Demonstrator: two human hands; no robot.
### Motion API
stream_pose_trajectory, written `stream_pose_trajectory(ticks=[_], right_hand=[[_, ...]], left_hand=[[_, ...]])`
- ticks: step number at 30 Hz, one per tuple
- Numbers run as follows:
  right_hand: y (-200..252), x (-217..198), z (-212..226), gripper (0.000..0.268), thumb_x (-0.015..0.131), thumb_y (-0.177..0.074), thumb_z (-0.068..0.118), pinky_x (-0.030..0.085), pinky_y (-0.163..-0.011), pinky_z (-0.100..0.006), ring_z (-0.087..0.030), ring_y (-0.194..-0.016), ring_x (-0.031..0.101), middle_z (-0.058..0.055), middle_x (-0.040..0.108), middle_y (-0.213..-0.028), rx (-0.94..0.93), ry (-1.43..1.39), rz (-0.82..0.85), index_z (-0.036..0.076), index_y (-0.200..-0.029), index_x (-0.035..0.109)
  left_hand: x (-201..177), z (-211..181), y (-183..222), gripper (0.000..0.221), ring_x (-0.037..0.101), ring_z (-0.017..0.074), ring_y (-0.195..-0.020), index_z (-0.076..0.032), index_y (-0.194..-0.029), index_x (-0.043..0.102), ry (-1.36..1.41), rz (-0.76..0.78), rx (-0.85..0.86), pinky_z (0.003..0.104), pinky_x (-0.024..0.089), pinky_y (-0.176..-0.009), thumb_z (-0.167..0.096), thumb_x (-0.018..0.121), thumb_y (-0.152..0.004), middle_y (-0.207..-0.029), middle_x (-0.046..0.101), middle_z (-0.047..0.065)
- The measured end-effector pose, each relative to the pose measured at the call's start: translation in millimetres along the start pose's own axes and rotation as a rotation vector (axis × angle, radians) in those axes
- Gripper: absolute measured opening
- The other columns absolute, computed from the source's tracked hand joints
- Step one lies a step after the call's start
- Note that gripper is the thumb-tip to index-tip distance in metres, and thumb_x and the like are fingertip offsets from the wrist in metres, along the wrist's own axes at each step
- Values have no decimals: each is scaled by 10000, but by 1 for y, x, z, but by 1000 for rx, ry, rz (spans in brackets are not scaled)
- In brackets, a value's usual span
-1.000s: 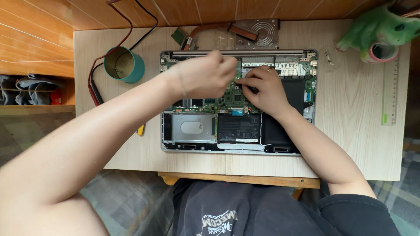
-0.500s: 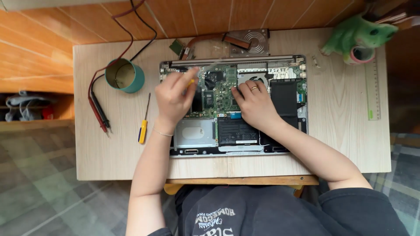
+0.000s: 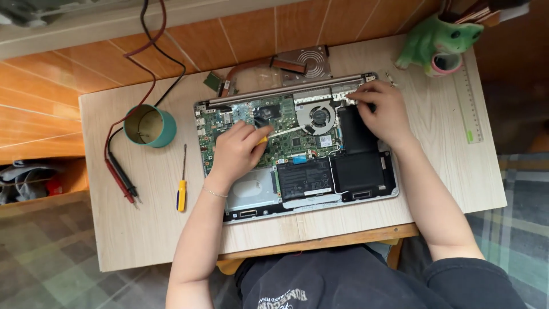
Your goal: The recorder is repairing a laptop, specifically focusing on the internal components like the motherboard, fan, and thermal management parts.
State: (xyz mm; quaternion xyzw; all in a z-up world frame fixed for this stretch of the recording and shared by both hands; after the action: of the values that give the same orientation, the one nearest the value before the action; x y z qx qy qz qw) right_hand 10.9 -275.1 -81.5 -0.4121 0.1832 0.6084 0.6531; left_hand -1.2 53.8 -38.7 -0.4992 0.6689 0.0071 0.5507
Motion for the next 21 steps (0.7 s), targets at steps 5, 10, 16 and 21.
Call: stream_pose_trajectory(ticks=[5, 10, 16, 21], right_hand=[[1, 6, 8, 323, 671, -827, -9, 476, -948, -406, -263, -1022, 651, -16, 705, -1053, -108, 83, -5, 176, -1048, 815], [4, 10, 12, 430, 615, -808, -61, 387, -1060, -449, -207, -994, 630, 3, 687, -1112, -188, 170, 7, 190, -1101, 804], [5, 15, 22, 390, 616, -814, -65, 394, -1151, -487, -265, -1061, 618, -28, 662, -1069, -196, 259, 5, 156, -1082, 791], [6, 18, -1, 362, 572, -861, -83, 394, -1184, -492, -317, -1107, 602, -51, 669, -1074, -71, 65, -5, 118, -1088, 769]], left_hand=[[12, 5, 1, 303, 616, 230, -778, -116, -1102, 730, 21, 128, 23, 360, 533, -649, -89, 784, -805, -815, 624, 37], [17, 8, -1, 297, 624, 225, -788, -112, -1103, 730, 51, 185, 4, 362, 536, -655, -99, 787, -812, -830, 632, 35], [19, 10, -4, 293, 622, 212, -751, -114, -1088, 730, 60, 224, -17, 350, 529, -629, -86, 789, -802, -815, 628, 32], [20, 14, -6, 301, 614, 207, -727, -111, -1090, 731, 63, 242, -22, 347, 520, -609, -84, 795, -798, -796, 620, 29]])
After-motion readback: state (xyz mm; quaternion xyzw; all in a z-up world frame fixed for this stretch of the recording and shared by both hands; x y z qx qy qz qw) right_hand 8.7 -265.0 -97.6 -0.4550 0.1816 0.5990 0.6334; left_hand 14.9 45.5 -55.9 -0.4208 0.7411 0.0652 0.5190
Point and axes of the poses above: each hand's wrist, its own y-axis away from the middle knuckle, its own x-axis out of the palm, z = x × y, the point moved 6 cm from there along -y, towards the middle knuckle
